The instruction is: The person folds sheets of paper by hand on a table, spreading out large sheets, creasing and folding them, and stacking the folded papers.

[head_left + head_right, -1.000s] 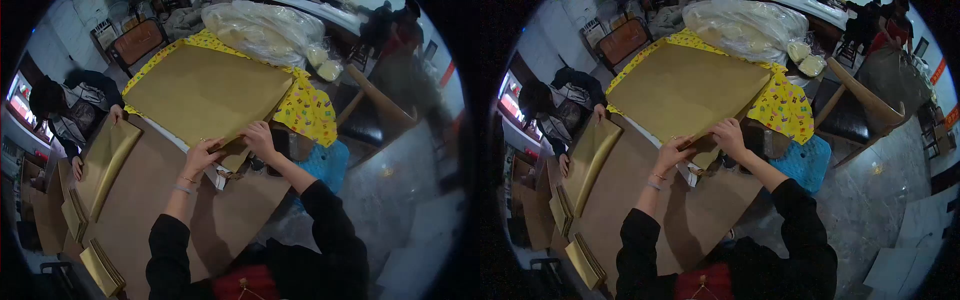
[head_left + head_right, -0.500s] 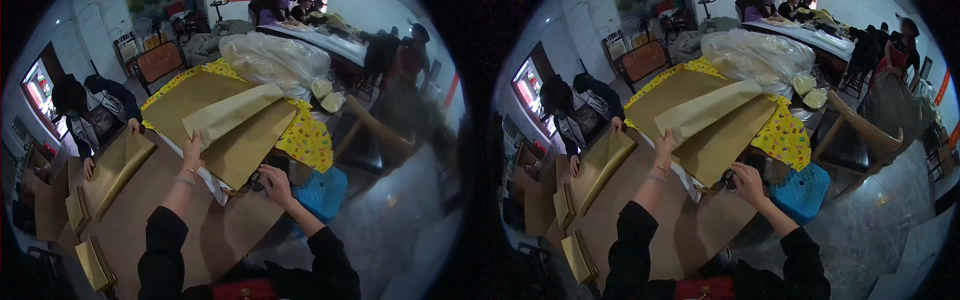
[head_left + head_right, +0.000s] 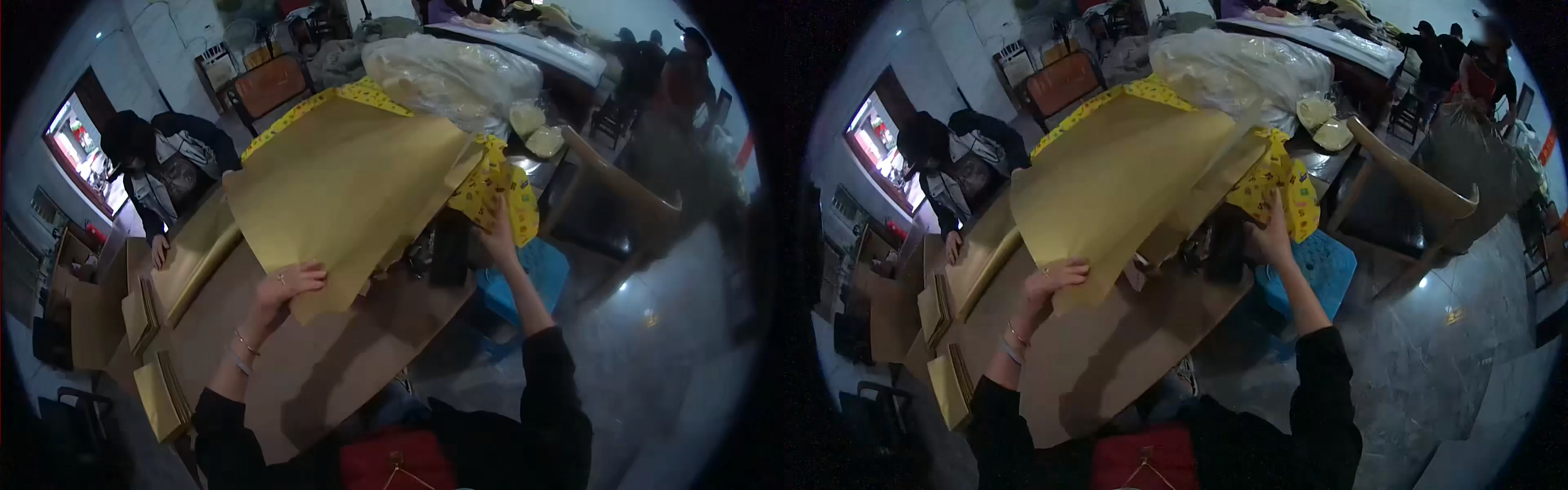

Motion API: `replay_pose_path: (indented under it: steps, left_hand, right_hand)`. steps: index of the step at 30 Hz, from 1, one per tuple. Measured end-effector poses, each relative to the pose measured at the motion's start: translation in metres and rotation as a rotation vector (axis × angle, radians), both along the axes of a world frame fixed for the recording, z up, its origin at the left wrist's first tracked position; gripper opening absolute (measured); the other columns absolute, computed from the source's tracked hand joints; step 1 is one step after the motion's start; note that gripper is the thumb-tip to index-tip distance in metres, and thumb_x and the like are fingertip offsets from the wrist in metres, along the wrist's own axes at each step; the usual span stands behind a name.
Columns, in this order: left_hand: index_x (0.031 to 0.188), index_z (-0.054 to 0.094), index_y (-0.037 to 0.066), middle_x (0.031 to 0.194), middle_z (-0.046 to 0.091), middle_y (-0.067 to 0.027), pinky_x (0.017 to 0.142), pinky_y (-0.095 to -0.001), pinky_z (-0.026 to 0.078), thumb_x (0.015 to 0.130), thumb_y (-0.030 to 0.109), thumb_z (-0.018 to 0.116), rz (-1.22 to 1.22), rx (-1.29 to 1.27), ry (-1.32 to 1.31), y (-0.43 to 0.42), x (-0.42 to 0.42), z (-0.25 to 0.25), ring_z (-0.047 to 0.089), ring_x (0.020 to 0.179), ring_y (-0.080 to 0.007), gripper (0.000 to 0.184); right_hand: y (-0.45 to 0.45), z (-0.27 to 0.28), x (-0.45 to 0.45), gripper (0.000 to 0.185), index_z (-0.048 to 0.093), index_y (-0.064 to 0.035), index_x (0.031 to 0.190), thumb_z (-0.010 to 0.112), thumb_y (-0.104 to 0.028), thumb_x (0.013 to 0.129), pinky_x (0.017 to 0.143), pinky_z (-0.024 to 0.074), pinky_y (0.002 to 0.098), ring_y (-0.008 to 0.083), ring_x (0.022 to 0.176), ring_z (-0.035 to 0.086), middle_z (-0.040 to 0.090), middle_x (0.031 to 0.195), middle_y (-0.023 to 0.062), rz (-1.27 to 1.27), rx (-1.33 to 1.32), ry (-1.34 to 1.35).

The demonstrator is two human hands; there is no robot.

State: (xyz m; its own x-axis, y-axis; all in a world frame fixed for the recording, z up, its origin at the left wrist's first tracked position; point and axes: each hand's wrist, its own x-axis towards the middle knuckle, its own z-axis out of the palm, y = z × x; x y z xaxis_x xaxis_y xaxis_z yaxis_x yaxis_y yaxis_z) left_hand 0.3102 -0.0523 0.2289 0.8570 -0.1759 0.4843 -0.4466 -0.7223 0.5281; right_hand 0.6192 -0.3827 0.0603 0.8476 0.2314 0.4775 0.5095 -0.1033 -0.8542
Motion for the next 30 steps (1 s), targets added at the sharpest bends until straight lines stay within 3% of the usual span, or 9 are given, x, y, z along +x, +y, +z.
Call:
replay_pose_path:
  steps: [7,10,11,14,15,18,23,25,30]
  left_hand:
    - [0.100,0.070,0.016,0.119,0.064,-0.0029,0.102,-0.0405,0.040,0.082,0.005,0.059,0.161,0.139,0.165,-0.034,-0.107,-0.074,0.054,0.120,-0.0261,0.024]
    - [0.098,0.071,0.015,0.117,0.064,-0.0032,0.105,-0.0438,0.036,0.083,0.005,0.058,0.260,-0.005,0.255,-0.041,-0.151,-0.092,0.053,0.121,-0.0263,0.022]
    - [0.098,0.071,0.015,0.117,0.064,-0.0032,0.105,-0.0438,0.036,0.083,0.005,0.058,0.261,-0.017,0.278,-0.043,-0.163,-0.097,0.053,0.121,-0.0263,0.022]
    - [0.096,0.072,0.014,0.115,0.065,-0.0057,0.107,-0.0432,0.035,0.084,0.002,0.057,0.303,-0.115,0.328,-0.052,-0.196,-0.113,0.053,0.120,-0.0259,0.022]
    - [0.096,0.072,0.012,0.114,0.066,-0.0064,0.107,-0.0427,0.034,0.084,0.002,0.057,0.327,-0.139,0.356,-0.056,-0.203,-0.116,0.054,0.120,-0.0259,0.021]
    - [0.096,0.071,0.010,0.112,0.067,-0.0074,0.107,-0.0420,0.035,0.084,0.003,0.059,0.369,-0.170,0.411,-0.069,-0.222,-0.125,0.055,0.118,-0.0259,0.019]
    - [0.096,0.071,0.007,0.108,0.068,-0.0088,0.105,-0.0409,0.038,0.082,0.004,0.062,0.385,-0.279,0.463,-0.072,-0.236,-0.144,0.058,0.114,-0.0255,0.017]
    - [0.097,0.070,0.005,0.107,0.068,-0.0107,0.104,-0.0394,0.039,0.081,0.001,0.062,0.467,-0.442,0.515,-0.069,-0.241,-0.146,0.060,0.112,-0.0245,0.018]
    - [0.098,0.069,0.001,0.106,0.068,-0.0131,0.102,-0.0380,0.041,0.083,0.002,0.056,0.474,-0.443,0.550,-0.054,-0.248,-0.153,0.061,0.108,-0.0255,0.020]
  right_hand:
    - [-0.034,0.012,0.015,0.101,0.008,-0.0064,0.148,0.073,0.000,0.071,0.107,0.0325,0.0394,0.0353,0.135,0.031,0.017,0.152,0.0173,-0.047,-0.397,-0.493]
    - [-0.037,0.022,-0.031,0.082,0.021,-0.0082,0.145,0.062,0.003,0.075,0.108,0.0320,0.0396,0.0324,0.136,0.029,0.024,0.150,0.0142,0.172,-0.465,-0.230]
    - [-0.040,0.008,-0.030,0.060,0.043,-0.0086,0.134,0.058,0.003,0.076,0.103,0.0371,0.0395,0.0320,0.130,0.038,0.040,0.141,0.0128,0.194,-0.550,-0.360]
    - [-0.051,-0.023,-0.046,0.040,0.060,-0.0079,0.116,0.056,0.003,0.077,0.097,0.0420,0.0393,0.0333,0.119,0.047,0.053,0.129,0.0118,0.189,-0.615,-0.492]
    - [-0.048,-0.022,-0.066,0.027,0.066,-0.0070,0.100,0.057,0.002,0.077,0.090,0.0452,0.0404,0.0336,0.108,0.053,0.059,0.117,0.0108,0.114,-0.526,-0.412]
    - [-0.053,-0.040,-0.114,0.021,0.062,-0.0043,0.105,0.058,-0.007,0.085,0.086,0.0460,0.0401,0.0314,0.103,0.055,0.060,0.108,0.0136,-0.013,-0.520,-0.200]
    - [-0.064,-0.100,-0.148,0.040,0.056,0.0008,0.109,0.054,-0.037,0.094,0.076,0.0458,0.0338,0.0217,0.092,0.057,0.060,0.093,0.0084,-0.147,-0.216,0.230]
    - [-0.072,-0.113,-0.153,0.041,0.058,-0.0031,0.107,0.053,-0.042,0.093,0.076,0.0434,0.0281,0.0151,0.087,0.054,0.058,0.092,0.0043,0.113,-0.014,0.828]
    - [-0.079,-0.052,-0.185,0.046,0.057,-0.0042,0.117,0.058,-0.042,0.090,0.084,0.0397,0.0250,0.0113,0.091,0.052,0.059,0.103,0.0016,0.229,-0.151,0.884]
